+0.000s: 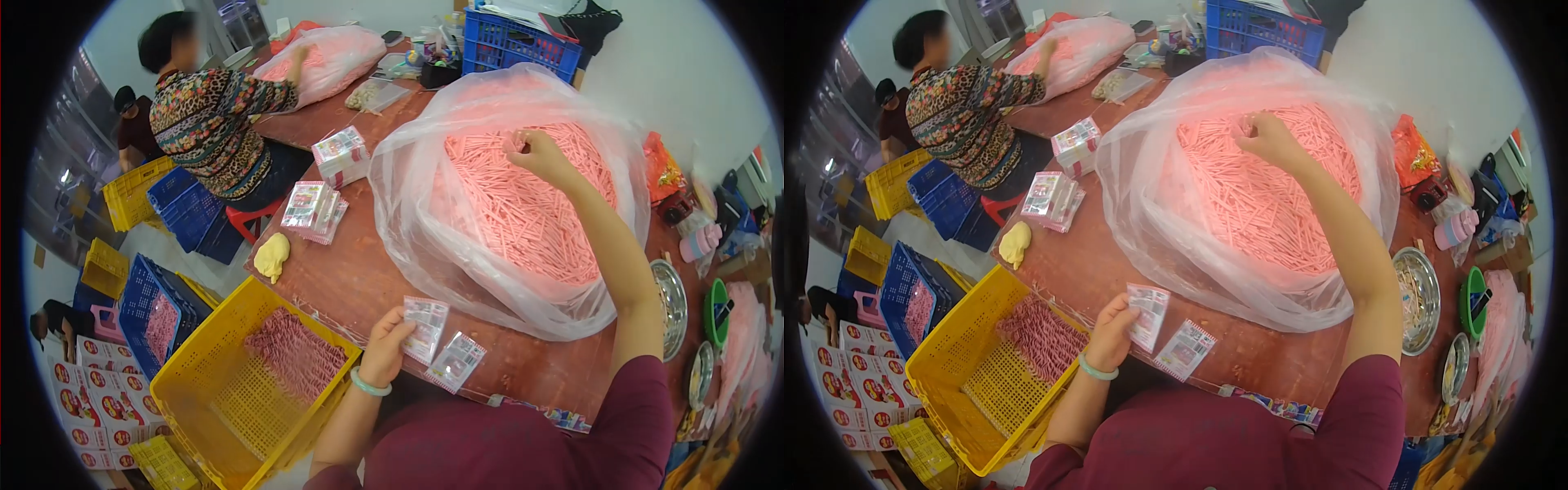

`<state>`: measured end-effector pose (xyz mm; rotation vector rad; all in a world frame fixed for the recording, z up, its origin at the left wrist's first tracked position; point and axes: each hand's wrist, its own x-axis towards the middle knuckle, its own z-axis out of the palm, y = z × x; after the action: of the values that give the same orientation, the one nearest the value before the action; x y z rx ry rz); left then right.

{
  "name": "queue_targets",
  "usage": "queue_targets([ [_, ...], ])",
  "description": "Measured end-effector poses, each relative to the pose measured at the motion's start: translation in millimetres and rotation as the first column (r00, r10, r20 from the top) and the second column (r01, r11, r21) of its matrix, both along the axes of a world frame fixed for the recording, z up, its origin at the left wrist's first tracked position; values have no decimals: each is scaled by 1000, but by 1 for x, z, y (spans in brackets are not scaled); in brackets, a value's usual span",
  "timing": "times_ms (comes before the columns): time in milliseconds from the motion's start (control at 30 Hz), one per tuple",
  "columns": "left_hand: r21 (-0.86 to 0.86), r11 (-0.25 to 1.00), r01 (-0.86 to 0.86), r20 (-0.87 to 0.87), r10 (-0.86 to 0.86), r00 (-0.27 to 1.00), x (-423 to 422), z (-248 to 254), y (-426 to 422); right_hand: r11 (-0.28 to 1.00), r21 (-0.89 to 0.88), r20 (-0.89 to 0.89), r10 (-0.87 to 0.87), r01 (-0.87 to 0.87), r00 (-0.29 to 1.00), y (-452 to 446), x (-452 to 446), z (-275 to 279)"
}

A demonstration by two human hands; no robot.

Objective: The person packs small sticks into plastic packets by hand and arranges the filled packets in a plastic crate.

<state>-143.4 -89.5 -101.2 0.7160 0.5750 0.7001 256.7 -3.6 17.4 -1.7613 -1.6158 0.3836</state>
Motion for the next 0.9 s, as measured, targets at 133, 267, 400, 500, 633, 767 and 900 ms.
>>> queue_targets([
  [133, 46, 998, 35, 37, -37, 999, 15, 24, 4, 988, -141, -501, -121, 58, 857, -38, 13, -17],
  [267, 257, 964, 75, -24, -71, 997, 57, 50, 3, 993, -89, -764, -117, 76, 634, -73, -11, -8],
  [400, 659, 744, 108, -196, 32, 980, 103, 70, 8, 997, -46, -823, -72, 61, 564, -101, -23, 6],
  [500, 791, 596, 140, -258, 117, 959, 126, 82, 9, 997, 28, -833, -14, 68, 554, -125, -34, 25],
  [633, 803, 587, 103, -195, 96, 976, 145, 81, 5, 991, 127, -795, 123, -34, 594, -150, -38, 44],
  [767, 845, 526, 94, -194, 138, 971, 155, 77, 4, 992, 128, -758, 106, -12, 644, -159, -48, 50],
  [900, 889, 454, 58, -170, 211, 963, 164, 74, 4, 997, 81, -712, 56, 3, 700, -159, -45, 45],
])
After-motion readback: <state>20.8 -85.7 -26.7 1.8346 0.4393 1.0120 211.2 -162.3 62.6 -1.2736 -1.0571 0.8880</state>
